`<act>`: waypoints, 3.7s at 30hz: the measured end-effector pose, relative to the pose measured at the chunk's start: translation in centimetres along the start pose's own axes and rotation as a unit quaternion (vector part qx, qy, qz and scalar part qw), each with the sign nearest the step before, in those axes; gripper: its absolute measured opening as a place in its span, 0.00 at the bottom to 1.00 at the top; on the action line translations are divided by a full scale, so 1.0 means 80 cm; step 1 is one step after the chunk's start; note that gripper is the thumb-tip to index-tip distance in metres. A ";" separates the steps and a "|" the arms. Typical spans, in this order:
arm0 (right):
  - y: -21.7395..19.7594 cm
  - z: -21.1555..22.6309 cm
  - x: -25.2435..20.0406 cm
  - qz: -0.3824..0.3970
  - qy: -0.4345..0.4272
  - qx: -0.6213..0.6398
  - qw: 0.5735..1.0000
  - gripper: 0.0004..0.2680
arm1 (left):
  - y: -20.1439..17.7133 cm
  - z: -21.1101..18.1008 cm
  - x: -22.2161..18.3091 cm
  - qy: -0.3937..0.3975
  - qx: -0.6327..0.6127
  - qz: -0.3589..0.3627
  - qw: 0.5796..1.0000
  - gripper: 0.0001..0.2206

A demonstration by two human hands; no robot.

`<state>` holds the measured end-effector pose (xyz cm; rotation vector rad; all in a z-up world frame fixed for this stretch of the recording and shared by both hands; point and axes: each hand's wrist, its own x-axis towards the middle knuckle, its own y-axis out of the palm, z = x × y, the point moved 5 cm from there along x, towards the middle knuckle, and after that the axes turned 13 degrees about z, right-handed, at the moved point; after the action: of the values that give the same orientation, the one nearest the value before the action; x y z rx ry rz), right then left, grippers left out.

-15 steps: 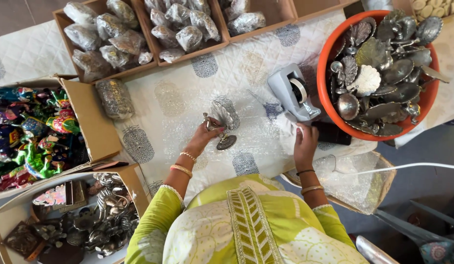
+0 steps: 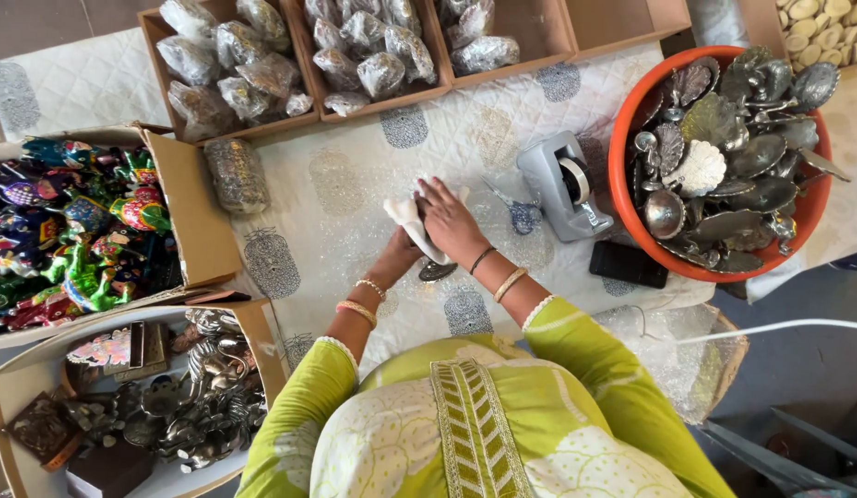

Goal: The person wraps decorative metal items in bubble wrap at a table, pressing the wrap around each piece and placing wrapped items into cardboard boxes. They pick items from a bowl and a box, wrap them one at a time, and set the finished bundles into divided compartments.

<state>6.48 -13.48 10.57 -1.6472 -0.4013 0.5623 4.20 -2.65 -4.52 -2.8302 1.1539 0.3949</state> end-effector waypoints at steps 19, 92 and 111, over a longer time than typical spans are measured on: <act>-0.049 -0.046 -0.081 0.041 0.003 0.447 0.894 0.09 | 0.007 0.019 -0.001 -0.107 0.069 -0.063 0.990 0.34; 0.063 -0.058 -0.204 -0.272 0.281 0.521 0.759 0.13 | -0.032 -0.036 -0.045 0.097 -0.462 -0.048 0.880 0.21; 0.009 -0.031 -0.102 -0.110 0.150 0.430 0.883 0.08 | -0.028 -0.026 -0.037 0.098 -0.517 -0.016 0.850 0.29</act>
<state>1.16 -20.20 11.22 -0.7863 -0.0707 0.2368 4.19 0.66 -1.89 -3.8626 1.1404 1.0062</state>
